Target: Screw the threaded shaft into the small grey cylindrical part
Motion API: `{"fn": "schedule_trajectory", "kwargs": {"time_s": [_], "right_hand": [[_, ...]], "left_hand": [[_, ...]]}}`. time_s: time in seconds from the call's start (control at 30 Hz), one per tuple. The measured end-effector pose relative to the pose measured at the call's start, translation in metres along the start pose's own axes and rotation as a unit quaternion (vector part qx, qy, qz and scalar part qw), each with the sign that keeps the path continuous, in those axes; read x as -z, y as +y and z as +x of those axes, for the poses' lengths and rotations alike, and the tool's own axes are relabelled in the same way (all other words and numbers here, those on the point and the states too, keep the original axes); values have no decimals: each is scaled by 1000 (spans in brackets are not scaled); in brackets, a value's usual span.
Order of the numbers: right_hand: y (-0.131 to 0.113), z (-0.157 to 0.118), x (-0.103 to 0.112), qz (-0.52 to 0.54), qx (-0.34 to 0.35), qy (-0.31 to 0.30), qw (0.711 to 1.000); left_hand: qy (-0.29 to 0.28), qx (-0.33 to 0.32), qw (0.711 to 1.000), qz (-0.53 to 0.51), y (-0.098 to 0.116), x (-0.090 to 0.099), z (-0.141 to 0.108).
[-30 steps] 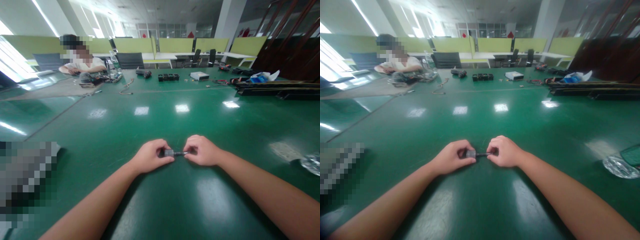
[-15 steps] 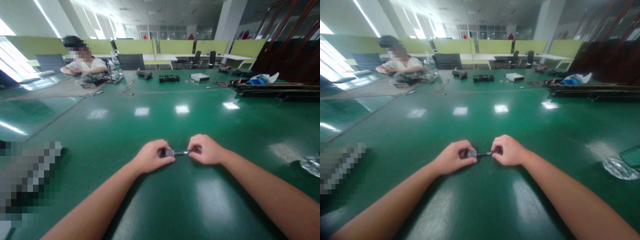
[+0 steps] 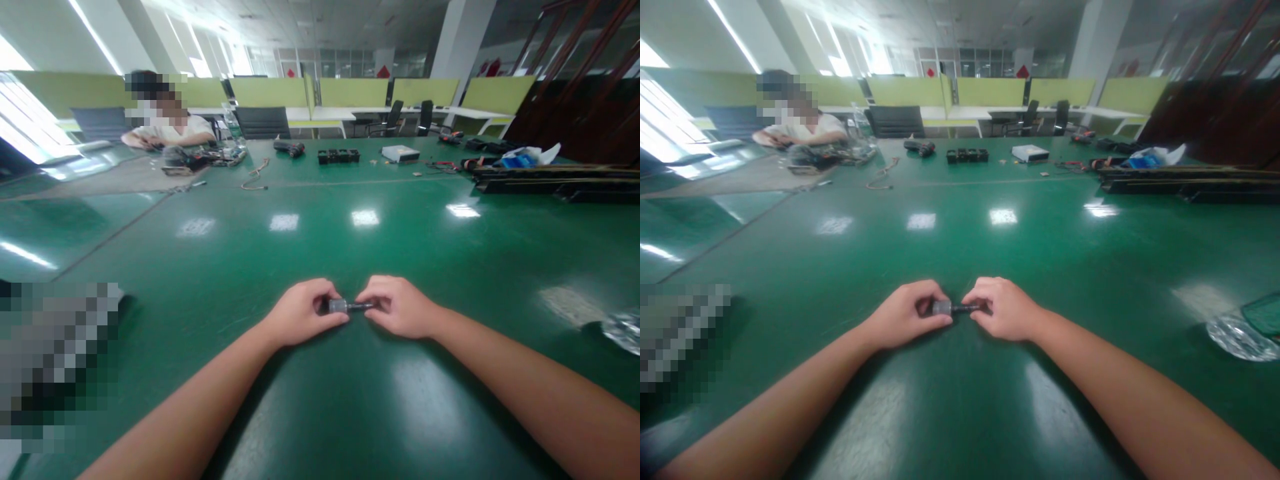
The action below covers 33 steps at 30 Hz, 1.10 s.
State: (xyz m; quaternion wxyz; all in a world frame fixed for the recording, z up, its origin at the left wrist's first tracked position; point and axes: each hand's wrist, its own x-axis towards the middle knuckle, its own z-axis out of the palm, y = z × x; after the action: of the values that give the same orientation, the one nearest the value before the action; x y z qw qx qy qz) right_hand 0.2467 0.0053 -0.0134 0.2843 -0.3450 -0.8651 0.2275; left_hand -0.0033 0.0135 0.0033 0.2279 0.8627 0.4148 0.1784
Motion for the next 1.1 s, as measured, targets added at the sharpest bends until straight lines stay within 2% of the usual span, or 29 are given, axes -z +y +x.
{"fn": "schedule_trajectory", "kwargs": {"time_s": [0.13,0.33,0.43,0.67,0.83,1.1], "right_hand": [[-2,1,-1,10,6,-12,1000],[-2,-1,-3,107,-45,-29,993],[-1,-2,-4,97,-55,-8,994],[2,0,-4,51,-19,5,999],[5,2,-5,4,-41,23,999],[3,2,-6,4,-52,16,999]], "left_hand": [[0,-1,1000,-1,-1,-1,0],[0,-1,1000,4,-1,-1,0],[-1,2,1000,7,-1,0,0],[-7,18,1000,12,0,-1,-1],[-7,21,1000,10,2,-1,-1],[-6,9,1000,6,1,0,-1]]}}
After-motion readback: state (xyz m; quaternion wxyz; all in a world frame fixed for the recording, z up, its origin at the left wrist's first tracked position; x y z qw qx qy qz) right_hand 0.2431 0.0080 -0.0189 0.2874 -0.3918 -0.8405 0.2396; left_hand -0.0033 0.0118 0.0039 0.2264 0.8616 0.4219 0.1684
